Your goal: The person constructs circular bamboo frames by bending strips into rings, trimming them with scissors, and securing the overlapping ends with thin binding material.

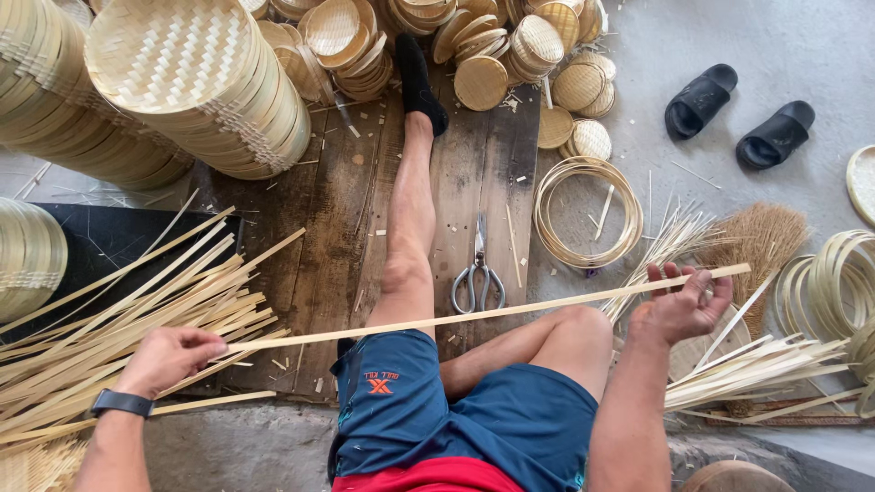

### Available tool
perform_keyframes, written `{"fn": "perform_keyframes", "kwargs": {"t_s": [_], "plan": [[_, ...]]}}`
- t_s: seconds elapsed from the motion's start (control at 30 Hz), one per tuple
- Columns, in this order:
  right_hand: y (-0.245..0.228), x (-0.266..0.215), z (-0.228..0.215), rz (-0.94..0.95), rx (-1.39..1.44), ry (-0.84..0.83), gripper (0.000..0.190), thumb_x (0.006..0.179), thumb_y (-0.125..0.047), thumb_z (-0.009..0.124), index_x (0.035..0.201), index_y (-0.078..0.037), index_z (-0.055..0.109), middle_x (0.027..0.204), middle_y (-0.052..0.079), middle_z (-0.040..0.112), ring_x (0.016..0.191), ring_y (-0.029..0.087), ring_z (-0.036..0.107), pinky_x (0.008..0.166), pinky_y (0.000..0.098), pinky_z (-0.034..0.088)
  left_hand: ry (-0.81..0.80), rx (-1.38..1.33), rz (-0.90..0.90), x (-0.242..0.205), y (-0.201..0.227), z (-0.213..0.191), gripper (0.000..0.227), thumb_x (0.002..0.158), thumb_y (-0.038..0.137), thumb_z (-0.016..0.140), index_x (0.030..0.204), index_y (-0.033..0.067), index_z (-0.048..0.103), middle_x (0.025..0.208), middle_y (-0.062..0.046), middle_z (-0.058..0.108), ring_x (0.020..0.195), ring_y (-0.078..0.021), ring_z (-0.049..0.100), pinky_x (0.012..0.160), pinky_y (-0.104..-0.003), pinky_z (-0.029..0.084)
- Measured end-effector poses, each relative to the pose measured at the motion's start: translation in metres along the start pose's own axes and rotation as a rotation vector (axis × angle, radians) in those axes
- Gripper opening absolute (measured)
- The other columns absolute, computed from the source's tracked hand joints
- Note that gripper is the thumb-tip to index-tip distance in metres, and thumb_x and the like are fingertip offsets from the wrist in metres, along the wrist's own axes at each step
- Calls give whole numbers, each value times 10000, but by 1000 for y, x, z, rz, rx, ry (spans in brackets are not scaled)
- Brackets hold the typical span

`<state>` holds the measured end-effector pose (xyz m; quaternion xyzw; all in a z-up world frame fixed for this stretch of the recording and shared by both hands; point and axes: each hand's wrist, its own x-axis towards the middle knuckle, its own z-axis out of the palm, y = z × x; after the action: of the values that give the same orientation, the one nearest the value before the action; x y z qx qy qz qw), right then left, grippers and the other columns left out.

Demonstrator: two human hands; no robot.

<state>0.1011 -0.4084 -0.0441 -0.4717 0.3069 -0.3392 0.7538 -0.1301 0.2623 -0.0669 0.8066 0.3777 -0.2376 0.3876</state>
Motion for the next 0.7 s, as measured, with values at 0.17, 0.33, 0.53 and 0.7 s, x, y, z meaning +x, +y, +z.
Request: {"fn": "perform_keyframes", "kwargs": {"t_s": [0.17,0.33,0.53,0.7], "plan": [[3,-23,10,-67,80,-316,389,1107,-100,590,1493,-148,573,1021,48,663,813,138,660,637,268,555,542,-1080,264,-20,34,26,312,887,129,801,1152,208,657,934,-53,734,863,-195,691,840,-383,604],[-6,-82,52,166,299,-625,211,1056,-120,685,1266,-115,702,1027,100,733,819,165,680,636,277,538,37,-1614,758,-48,115,49,243,974,291,759,1092,102,662,1051,-67,725,963,-209,711,894,-400,620],[-41,-168,74,-485,-422,-1460,377,892,110,689,1144,-154,781,1031,21,614,812,131,592,607,265,466,-503,-524,563,-75,231,76,328,903,294,736,1071,20,802,761,-52,717,591,-74,590,476,-223,428],[-48,-207,85,-808,-461,-1557,490,765,97,728,1152,-201,754,1002,37,601,816,181,653,675,316,537,-635,-259,535,-91,287,76,355,926,319,736,877,-22,822,650,-59,730,519,-74,600,465,-236,465]]}}
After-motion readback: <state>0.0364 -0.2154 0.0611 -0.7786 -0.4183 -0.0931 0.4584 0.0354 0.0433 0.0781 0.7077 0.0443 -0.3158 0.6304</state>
